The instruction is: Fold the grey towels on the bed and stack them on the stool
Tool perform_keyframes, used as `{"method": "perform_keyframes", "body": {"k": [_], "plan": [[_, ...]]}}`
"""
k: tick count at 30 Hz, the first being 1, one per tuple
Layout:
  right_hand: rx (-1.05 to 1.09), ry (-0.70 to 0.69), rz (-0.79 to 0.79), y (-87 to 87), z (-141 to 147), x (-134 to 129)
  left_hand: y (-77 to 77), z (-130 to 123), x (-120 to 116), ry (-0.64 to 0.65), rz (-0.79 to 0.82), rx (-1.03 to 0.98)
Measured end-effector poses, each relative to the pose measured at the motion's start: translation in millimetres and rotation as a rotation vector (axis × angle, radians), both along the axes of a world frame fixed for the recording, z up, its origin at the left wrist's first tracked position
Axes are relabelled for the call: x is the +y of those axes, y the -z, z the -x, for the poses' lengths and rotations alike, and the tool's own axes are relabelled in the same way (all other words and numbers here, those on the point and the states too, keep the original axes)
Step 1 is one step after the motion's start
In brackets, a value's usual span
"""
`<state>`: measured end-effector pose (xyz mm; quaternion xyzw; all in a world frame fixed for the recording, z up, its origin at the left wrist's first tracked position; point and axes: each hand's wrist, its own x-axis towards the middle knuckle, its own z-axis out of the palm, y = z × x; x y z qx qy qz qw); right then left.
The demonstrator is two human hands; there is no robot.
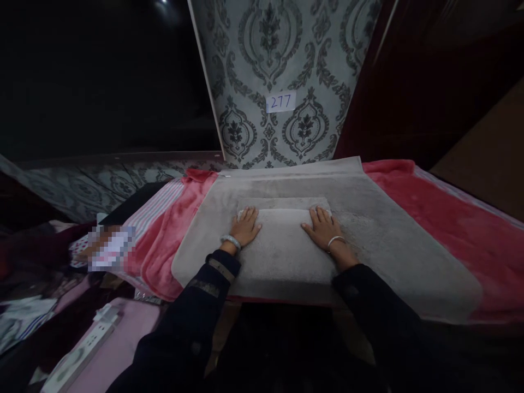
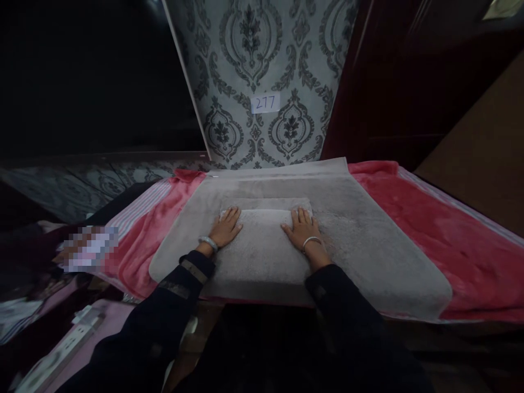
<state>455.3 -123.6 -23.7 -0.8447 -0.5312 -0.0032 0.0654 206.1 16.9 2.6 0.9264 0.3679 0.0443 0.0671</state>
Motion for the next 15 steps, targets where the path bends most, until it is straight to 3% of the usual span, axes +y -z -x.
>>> {"method": "perform_keyframes", "body": {"k": [4, 9, 12, 15], "plan": [[-0.014, 0.012, 0.043, -5.0, 2.2, -2.4, -3.0, 6.7, 6.6, 0.048, 0.084, -0.055], [-0.005, 0.057, 0.098, -24.0, 9.2, -0.9, 5.7, 38.0, 26.5, 0.035, 0.174, -0.347], [-0.029, -0.010, 0.077, -49.4, 43.9, 15.6, 16.5, 48.5, 32.6, 0.055, 0.189, -0.394], [-0.029, -0.245, -0.005, -69.8, 105.0, 43.3, 27.7, 46.7, 34.6, 0.047, 0.186, -0.403]]}}
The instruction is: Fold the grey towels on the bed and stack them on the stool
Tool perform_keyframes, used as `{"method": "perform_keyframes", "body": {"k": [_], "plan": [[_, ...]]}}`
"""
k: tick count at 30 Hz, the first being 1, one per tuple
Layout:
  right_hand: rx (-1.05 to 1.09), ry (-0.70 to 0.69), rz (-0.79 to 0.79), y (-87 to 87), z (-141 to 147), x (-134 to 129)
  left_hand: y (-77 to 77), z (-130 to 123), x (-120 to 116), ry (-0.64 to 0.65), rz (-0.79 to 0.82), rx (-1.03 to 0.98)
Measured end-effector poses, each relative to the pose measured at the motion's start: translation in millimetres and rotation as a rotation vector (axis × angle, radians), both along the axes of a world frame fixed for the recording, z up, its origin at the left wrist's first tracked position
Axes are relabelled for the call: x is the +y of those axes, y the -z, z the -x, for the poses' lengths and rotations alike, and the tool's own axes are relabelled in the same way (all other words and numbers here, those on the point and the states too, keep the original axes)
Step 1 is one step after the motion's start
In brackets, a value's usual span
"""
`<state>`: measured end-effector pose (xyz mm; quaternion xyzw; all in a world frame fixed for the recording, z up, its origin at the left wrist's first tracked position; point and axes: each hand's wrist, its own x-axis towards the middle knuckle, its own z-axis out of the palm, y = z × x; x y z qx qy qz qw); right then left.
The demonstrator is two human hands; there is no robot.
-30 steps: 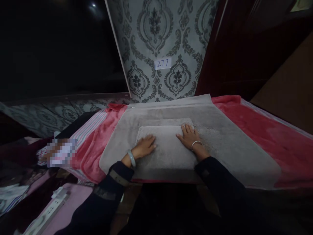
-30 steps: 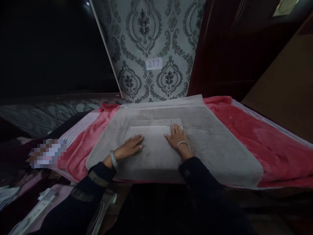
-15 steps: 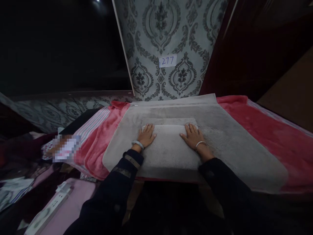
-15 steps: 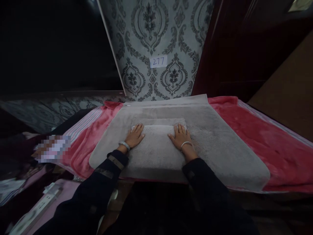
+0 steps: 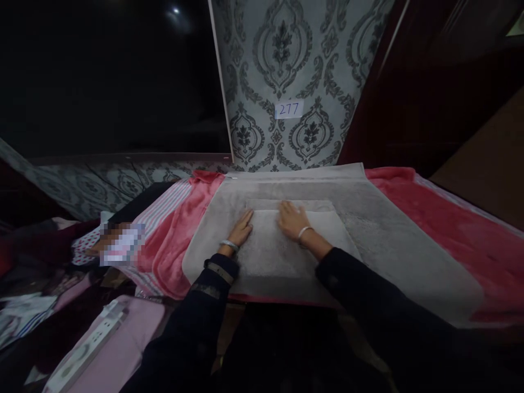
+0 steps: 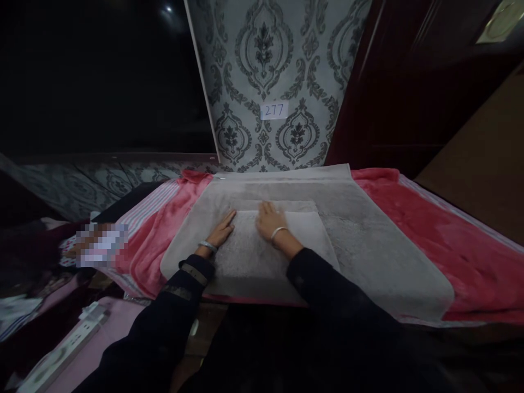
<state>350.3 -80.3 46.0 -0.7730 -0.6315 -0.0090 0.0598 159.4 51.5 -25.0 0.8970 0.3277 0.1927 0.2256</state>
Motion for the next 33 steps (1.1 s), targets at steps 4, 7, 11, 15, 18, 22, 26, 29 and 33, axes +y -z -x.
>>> {"method": "perform_keyframes", "body": {"k": [4, 7, 11, 15, 18, 22, 26, 29, 33], "plan": [[0.097, -0.136, 0.034, 5.9, 70.0, 29.9, 12.6, -3.1, 3.5, 0.016, -0.039, -0.033], [0.144, -0.136, 0.068, 26.6, 80.7, 33.8, 18.4, -1.0, 6.5, 0.042, -0.089, -0.006], [0.128, -0.098, 0.063, 43.8, 49.9, 17.7, 19.7, 1.4, 8.0, 0.047, -0.159, 0.064], [0.056, 0.074, 0.077, 47.4, -0.8, -11.4, 17.7, 1.4, 7.7, 0.027, -0.199, 0.084], [0.015, 0.227, 0.091, 55.0, -44.5, -39.9, 16.6, 0.0, 6.1, 0.023, -0.177, 0.085], [0.033, 0.357, 0.045, 69.7, -96.6, -85.7, 12.0, -3.5, 2.5, 0.004, -0.131, 0.099], [0.048, 0.459, 0.003, 67.8, -114.9, -124.1, -2.4, -4.0, 0.0, -0.003, -0.077, 0.107], [-0.017, 0.421, -0.120, 54.5, -89.7, -129.5, -19.0, -2.2, -11.6, -0.064, -0.053, 0.143], [-0.027, 0.080, -0.105, 41.8, -3.2, -102.5, -34.6, -2.6, -56.2, -0.121, -0.209, 0.176]]}}
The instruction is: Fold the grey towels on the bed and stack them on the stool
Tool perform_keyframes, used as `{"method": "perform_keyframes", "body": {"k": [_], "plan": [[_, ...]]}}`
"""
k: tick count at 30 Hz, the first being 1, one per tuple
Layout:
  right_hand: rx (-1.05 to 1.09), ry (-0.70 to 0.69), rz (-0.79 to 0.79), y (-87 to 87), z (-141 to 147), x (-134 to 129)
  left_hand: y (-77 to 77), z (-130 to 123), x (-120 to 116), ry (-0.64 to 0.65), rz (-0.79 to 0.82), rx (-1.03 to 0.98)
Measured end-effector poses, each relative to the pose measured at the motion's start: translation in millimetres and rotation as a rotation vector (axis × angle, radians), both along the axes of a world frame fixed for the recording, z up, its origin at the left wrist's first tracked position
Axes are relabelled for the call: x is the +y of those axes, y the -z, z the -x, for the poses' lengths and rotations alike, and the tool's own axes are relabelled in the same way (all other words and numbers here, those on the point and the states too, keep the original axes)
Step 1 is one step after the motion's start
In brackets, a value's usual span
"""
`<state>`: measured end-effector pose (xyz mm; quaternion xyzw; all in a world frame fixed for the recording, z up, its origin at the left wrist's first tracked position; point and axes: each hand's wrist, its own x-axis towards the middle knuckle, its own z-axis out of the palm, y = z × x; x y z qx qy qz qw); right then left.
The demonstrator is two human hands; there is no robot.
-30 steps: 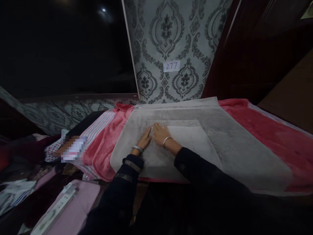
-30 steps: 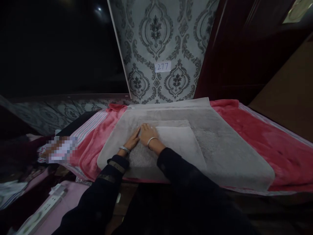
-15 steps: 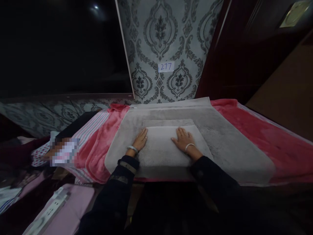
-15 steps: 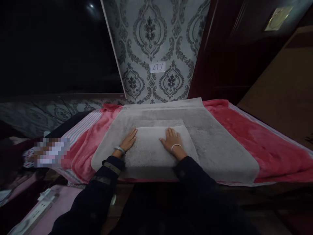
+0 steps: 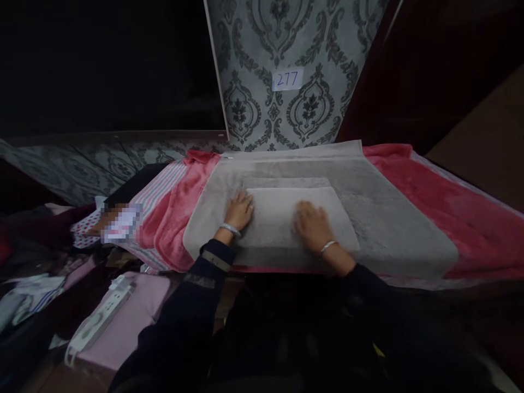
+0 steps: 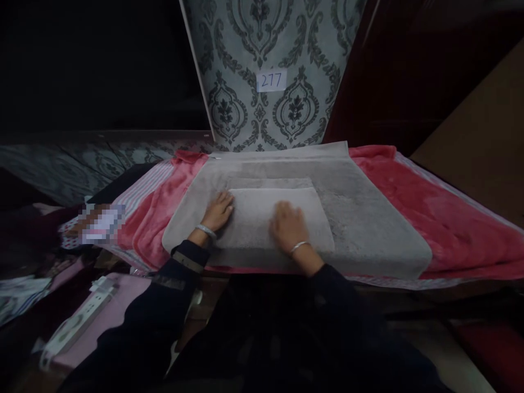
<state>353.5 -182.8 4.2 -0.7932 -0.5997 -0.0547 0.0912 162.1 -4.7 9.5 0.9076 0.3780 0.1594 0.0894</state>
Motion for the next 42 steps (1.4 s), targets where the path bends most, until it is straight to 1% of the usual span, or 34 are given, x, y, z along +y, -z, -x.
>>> {"method": "perform_keyframes", "body": {"k": [2, 4, 5, 7, 9, 14, 16, 18, 22, 25, 28, 30, 31, 33, 35, 36, 38, 40, 42], "plan": [[0.013, -0.183, 0.048, 0.8, 47.5, 16.3, -0.2, -0.9, -26.7, 0.054, -0.068, 0.018], [0.026, -0.264, 0.052, 6.3, 81.2, 26.0, 4.1, -0.5, -47.0, 0.068, -0.071, 0.068], [0.028, -0.278, 0.038, 10.3, 90.1, 27.4, 7.1, 0.3, -53.4, 0.058, -0.061, 0.095], [0.022, -0.270, -0.005, 19.8, 90.8, 22.9, 13.0, 2.9, -58.9, 0.034, -0.056, 0.126], [0.007, -0.220, -0.060, 30.0, 72.3, 10.6, 17.3, 5.5, -58.2, 0.023, -0.081, 0.123], [-0.068, -0.005, -0.239, 55.1, -0.6, -37.9, 20.4, 7.7, -53.3, 0.018, -0.104, 0.116], [-0.100, 0.060, -0.271, 63.1, -22.6, -57.8, 20.5, 7.4, -52.7, 0.018, -0.115, 0.108], [-0.117, 0.106, -0.275, 69.2, -38.6, -75.0, 20.6, 6.9, -52.4, 0.016, -0.128, 0.098], [-0.079, 0.136, -0.261, 75.6, -65.3, -98.3, 19.6, 5.8, -52.6, 0.012, -0.113, 0.107], [-0.008, 0.149, -0.232, 70.3, -87.3, -103.1, 15.3, 7.3, -51.5, 0.009, -0.087, 0.137], [0.039, 0.162, -0.205, 50.4, -99.7, -92.5, 2.0, 10.1, -45.1, 0.041, -0.001, 0.228], [0.051, 0.112, -0.163, 30.7, -95.0, -75.0, -12.9, 8.0, -38.2, 0.063, 0.073, 0.312], [0.057, 0.068, -0.131, 20.3, -88.3, -63.1, -21.3, 4.5, -34.6, 0.069, 0.092, 0.340], [0.072, -0.032, -0.054, 1.2, -69.0, -34.7, -36.7, -8.7, -28.4, 0.087, 0.081, 0.356], [0.080, -0.121, 0.011, -12.2, -48.0, -3.4, -45.8, -28.4, -24.8, 0.118, 0.043, 0.351], [0.080, -0.157, 0.034, -15.9, -39.3, 11.8, -46.7, -39.1, -24.0, 0.131, 0.024, 0.355], [0.075, -0.198, 0.070, -17.1, -29.8, 37.9, -40.7, -58.6, -24.1, 0.124, -0.013, 0.379], [0.078, -0.192, 0.094, -11.2, -32.8, 55.7, -27.5, -71.6, -25.4, 0.085, -0.055, 0.398], [0.092, -0.130, 0.102, -1.6, -46.6, 64.0, -13.6, -76.9, -26.7, 0.052, -0.079, 0.407]]}}
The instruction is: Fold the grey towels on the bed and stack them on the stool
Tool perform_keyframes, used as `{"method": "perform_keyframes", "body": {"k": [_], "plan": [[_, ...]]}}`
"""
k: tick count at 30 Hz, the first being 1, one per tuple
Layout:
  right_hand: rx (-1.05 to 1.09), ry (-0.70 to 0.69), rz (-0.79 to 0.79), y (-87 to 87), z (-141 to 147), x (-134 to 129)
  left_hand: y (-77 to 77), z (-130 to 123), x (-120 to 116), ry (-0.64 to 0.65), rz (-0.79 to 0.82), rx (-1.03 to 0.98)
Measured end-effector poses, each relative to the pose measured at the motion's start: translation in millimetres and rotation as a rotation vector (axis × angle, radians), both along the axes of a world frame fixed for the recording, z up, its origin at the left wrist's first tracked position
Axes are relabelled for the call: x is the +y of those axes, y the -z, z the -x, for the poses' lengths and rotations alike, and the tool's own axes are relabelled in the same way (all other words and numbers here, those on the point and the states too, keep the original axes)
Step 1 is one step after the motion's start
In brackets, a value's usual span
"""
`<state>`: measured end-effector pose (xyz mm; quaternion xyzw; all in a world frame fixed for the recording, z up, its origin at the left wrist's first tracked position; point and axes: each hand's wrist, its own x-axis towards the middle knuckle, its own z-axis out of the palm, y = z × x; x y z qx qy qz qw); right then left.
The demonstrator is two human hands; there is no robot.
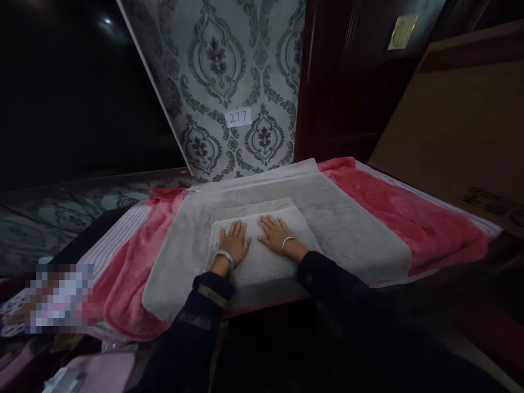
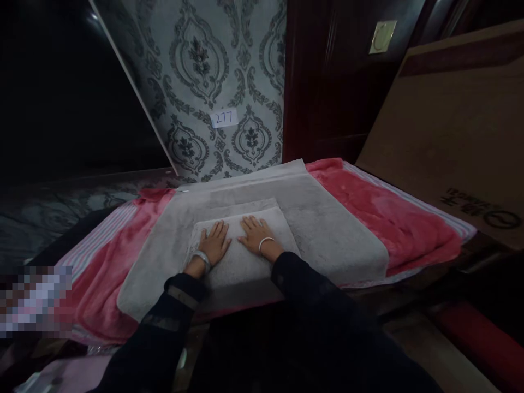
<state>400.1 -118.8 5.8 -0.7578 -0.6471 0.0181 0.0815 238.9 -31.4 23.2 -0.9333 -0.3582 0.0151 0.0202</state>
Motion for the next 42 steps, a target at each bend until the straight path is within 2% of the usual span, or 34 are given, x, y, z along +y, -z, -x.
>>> {"method": "perform_keyframes", "body": {"k": [3, 7, 12, 17, 20, 24, 27, 29, 30, 31, 34, 36, 37, 39, 42], "plan": [[0.012, 0.151, 0.015, 12.3, -29.4, -0.7, 11.5, 1.0, -1.1, -0.007, 0.001, 0.007], [0.010, 0.294, 0.040, 16.0, -56.1, -8.3, 11.1, 4.0, -3.2, -0.021, 0.004, -0.009], [-0.013, 0.345, 0.099, 15.5, -58.6, -10.6, 10.1, 5.3, -9.2, -0.045, 0.018, -0.034], [-0.027, 0.331, 0.061, 23.7, -59.4, -9.7, 14.5, 10.0, -25.2, -0.032, 0.039, -0.086], [-0.043, 0.325, 0.036, 30.0, -62.5, -9.1, 21.9, 14.2, -47.4, -0.007, 0.021, -0.160], [-0.057, 0.317, 0.013, 34.7, -65.2, -9.0, 35.0, 19.2, -98.0, 0.093, 0.029, -0.268], [-0.058, 0.322, 0.026, 34.0, -65.0, -9.9, 35.9, 22.0, -135.3, 0.291, 0.115, -0.329], [-0.054, 0.324, 0.032, 32.8, -64.5, -10.4, 27.8, 24.9, -144.1, 0.433, 0.205, -0.357], [-0.052, 0.327, 0.035, 32.4, -64.3, -10.5, 21.9, 27.3, -141.6, 0.452, 0.228, -0.374], [-0.051, 0.329, 0.036, 32.4, -64.3, -10.4, 15.7, 30.6, -134.6, 0.419, 0.223, -0.394], [-0.050, 0.335, 0.030, 34.5, -65.3, -9.6, 4.4, 45.3, -98.4, 0.094, 0.064, -0.400], [-0.051, 0.335, 0.021, 36.5, -66.3, -8.8, 7.7, 56.6, -75.9, -0.079, -0.028, -0.322], [-0.053, 0.336, 0.017, 37.2, -66.6, -8.6, 12.1, 61.5, -68.4, -0.122, -0.056, -0.278], [-0.054, 0.339, 0.016, 37.3, -66.5, -8.4, 22.8, 68.5, -61.6, -0.131, -0.088, -0.215], [-0.044, 0.333, 0.020, 35.9, -65.3, -8.7, 33.0, 71.7, -63.9, -0.102, -0.119, -0.196]]}}
